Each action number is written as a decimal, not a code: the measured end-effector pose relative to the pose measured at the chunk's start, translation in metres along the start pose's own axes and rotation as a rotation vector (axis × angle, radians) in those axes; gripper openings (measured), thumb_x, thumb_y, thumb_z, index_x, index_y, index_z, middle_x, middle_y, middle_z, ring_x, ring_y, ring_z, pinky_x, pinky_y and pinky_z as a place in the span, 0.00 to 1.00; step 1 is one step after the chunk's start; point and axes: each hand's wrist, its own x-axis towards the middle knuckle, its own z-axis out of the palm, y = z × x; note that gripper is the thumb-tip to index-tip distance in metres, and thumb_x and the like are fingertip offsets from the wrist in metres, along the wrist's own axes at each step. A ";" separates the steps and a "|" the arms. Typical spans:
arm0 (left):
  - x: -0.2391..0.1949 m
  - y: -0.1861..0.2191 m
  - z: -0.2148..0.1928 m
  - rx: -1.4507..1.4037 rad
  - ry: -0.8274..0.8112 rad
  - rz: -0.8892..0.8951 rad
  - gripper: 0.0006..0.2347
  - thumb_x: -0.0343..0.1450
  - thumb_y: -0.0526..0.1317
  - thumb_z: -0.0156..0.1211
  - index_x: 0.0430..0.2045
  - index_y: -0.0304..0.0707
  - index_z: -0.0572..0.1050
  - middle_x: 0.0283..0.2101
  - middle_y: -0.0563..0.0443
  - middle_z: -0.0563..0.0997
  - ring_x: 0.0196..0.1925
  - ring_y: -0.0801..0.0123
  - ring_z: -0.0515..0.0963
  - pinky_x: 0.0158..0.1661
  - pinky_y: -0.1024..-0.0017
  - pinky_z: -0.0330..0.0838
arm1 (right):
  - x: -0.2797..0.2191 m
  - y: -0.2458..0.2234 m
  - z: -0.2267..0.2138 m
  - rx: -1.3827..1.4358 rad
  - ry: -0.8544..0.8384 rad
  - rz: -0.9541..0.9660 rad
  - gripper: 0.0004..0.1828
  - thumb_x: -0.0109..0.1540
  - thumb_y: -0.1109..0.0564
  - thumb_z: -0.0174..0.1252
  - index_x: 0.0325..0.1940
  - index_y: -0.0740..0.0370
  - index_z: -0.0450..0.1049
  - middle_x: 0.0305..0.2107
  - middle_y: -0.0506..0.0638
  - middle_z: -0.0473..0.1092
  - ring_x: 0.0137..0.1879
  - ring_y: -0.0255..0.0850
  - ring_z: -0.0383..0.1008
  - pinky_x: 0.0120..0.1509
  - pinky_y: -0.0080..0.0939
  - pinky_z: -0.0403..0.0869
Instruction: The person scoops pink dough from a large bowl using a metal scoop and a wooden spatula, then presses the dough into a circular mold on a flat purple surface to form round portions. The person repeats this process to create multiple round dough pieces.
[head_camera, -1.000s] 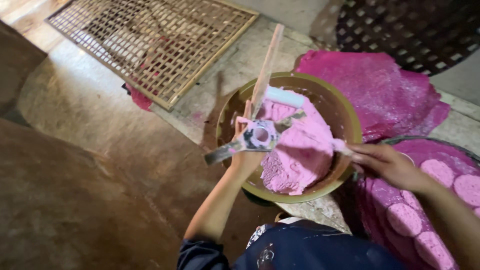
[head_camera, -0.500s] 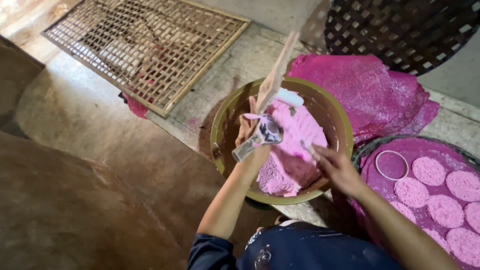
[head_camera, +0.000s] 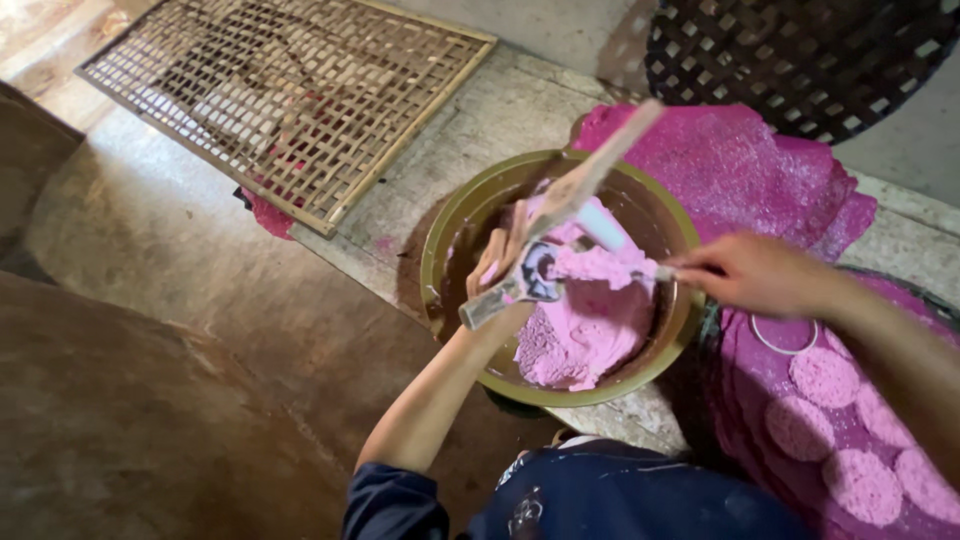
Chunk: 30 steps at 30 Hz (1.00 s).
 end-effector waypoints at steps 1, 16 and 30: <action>0.000 0.002 0.006 0.071 0.081 0.130 0.28 0.73 0.41 0.62 0.70 0.33 0.62 0.52 0.38 0.77 0.50 0.61 0.79 0.39 0.69 0.82 | 0.010 -0.012 -0.008 -0.087 0.047 -0.197 0.15 0.64 0.47 0.56 0.51 0.49 0.81 0.29 0.51 0.81 0.30 0.42 0.76 0.35 0.48 0.75; -0.004 -0.008 0.000 -0.683 -0.342 -0.524 0.23 0.67 0.36 0.66 0.59 0.39 0.73 0.50 0.47 0.84 0.47 0.61 0.86 0.48 0.64 0.81 | -0.032 -0.046 0.034 -0.518 0.372 -0.184 0.25 0.55 0.50 0.60 0.54 0.61 0.74 0.39 0.54 0.77 0.36 0.49 0.79 0.37 0.47 0.77; -0.011 -0.044 -0.042 -0.138 0.068 -0.364 0.40 0.67 0.40 0.70 0.73 0.28 0.52 0.53 0.41 0.79 0.55 0.51 0.78 0.60 0.58 0.71 | 0.001 -0.025 0.107 0.051 0.088 -0.081 0.24 0.63 0.56 0.55 0.64 0.58 0.71 0.35 0.64 0.77 0.39 0.55 0.81 0.44 0.53 0.77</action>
